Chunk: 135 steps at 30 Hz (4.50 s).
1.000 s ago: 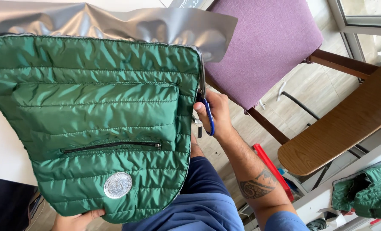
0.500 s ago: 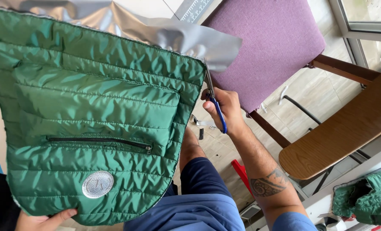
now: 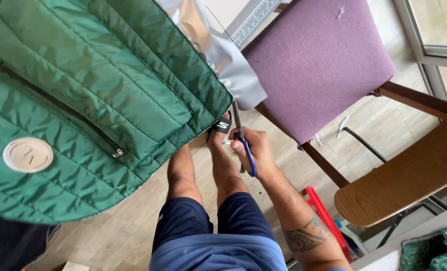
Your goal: Cutting excess fabric and sewing a border onto a quilted bag panel
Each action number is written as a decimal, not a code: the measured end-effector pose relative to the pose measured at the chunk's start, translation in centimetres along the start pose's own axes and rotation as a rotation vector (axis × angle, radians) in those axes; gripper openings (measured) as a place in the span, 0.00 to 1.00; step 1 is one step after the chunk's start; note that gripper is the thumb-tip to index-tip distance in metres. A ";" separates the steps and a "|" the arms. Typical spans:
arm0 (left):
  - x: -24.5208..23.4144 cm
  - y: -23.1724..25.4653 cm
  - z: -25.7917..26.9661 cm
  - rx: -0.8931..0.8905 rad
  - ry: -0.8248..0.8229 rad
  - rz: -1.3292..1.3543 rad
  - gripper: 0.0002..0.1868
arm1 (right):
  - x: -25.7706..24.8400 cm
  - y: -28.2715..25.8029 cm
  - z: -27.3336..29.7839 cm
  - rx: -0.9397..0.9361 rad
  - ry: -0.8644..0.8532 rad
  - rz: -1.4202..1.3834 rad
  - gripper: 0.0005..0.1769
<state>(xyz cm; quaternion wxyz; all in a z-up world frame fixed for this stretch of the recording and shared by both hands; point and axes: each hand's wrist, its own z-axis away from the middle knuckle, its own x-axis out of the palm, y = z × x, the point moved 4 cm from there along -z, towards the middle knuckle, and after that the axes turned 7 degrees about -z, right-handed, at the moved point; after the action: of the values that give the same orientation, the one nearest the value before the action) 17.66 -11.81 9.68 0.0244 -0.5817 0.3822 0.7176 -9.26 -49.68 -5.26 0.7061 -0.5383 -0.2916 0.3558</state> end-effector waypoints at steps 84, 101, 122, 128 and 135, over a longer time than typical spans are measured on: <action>27.1 15.8 4.4 -0.561 -0.209 1.186 0.33 | 1.5 -0.8 5.3 0.102 0.056 -0.025 0.28; 26.6 15.8 5.4 -0.543 -0.246 1.169 0.36 | 1.5 0.1 5.6 0.087 0.083 -0.053 0.29; 26.2 15.4 6.7 -0.493 -0.325 1.117 0.37 | 1.6 0.1 4.5 0.065 0.162 -0.001 0.28; 26.3 14.6 8.1 -0.475 -0.370 1.028 0.36 | 0.9 -1.6 2.3 0.041 0.171 -0.027 0.27; 25.7 14.3 7.9 -0.417 -0.380 0.908 0.35 | 0.9 -0.3 3.3 0.021 0.216 0.015 0.26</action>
<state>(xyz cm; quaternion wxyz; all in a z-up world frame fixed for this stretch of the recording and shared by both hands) -3.93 -27.87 -4.58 -0.3358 -0.2101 0.4333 0.8095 -11.32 -47.14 -4.11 0.7363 -0.5682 -0.2060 0.3041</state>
